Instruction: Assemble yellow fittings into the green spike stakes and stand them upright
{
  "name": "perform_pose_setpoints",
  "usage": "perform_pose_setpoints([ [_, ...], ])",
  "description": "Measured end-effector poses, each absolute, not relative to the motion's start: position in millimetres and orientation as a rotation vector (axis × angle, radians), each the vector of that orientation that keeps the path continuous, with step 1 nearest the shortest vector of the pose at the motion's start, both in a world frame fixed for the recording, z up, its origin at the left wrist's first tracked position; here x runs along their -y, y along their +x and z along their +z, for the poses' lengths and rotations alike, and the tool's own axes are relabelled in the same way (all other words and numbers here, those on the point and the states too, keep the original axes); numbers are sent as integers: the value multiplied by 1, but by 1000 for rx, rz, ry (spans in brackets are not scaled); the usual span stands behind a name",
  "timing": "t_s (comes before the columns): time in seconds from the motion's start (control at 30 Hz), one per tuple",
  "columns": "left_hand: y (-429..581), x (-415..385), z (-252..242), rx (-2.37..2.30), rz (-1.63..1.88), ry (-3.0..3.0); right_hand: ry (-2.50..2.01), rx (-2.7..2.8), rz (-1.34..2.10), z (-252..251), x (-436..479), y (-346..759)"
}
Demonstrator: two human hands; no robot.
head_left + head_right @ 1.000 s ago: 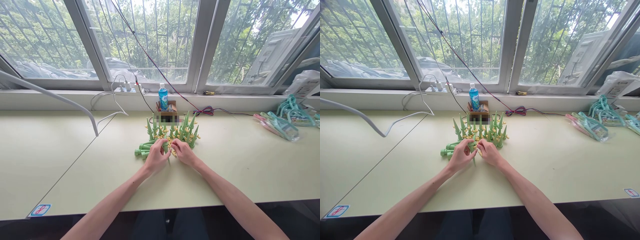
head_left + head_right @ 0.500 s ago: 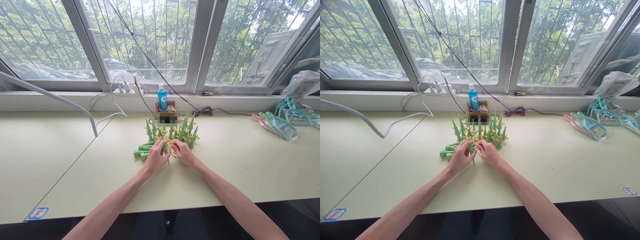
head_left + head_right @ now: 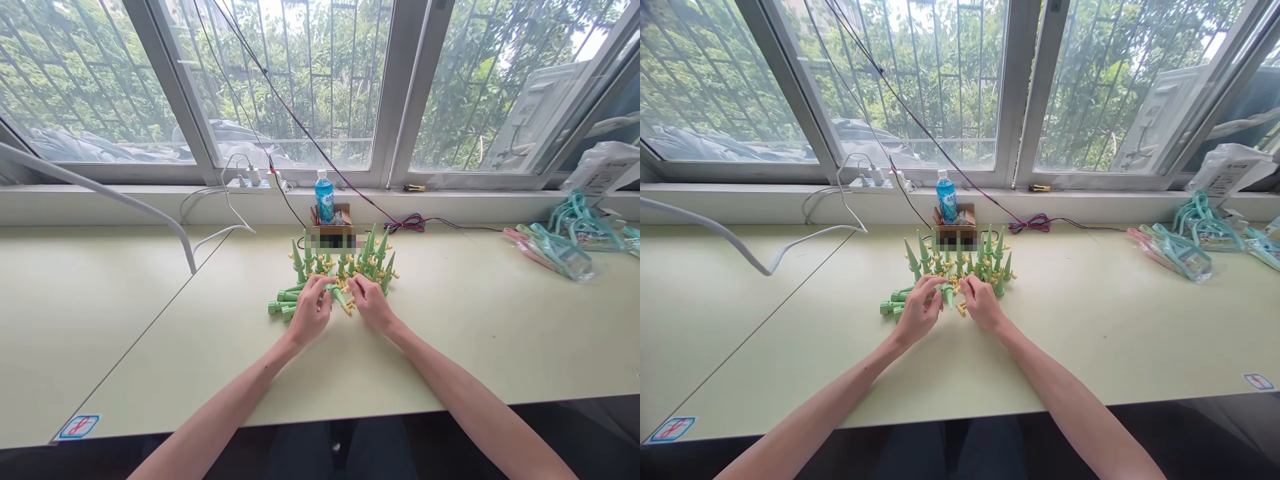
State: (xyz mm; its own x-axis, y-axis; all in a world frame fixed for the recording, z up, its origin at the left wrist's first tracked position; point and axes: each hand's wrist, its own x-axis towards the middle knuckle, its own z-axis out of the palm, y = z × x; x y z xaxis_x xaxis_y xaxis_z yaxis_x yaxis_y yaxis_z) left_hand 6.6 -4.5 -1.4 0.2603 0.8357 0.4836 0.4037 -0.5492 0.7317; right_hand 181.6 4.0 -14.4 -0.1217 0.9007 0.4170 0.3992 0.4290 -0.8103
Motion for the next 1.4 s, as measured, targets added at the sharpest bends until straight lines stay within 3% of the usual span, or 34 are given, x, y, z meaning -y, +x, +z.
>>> perform_pose_setpoints([
  [0.33, 8, 7, -1, -996, 1130, 2207, -1158, 1689, 618, -14, -3, 180],
  [1.4, 8, 2, -7, -924, 1450, 2323, -1005, 1745, 458, -10, 2, 178],
])
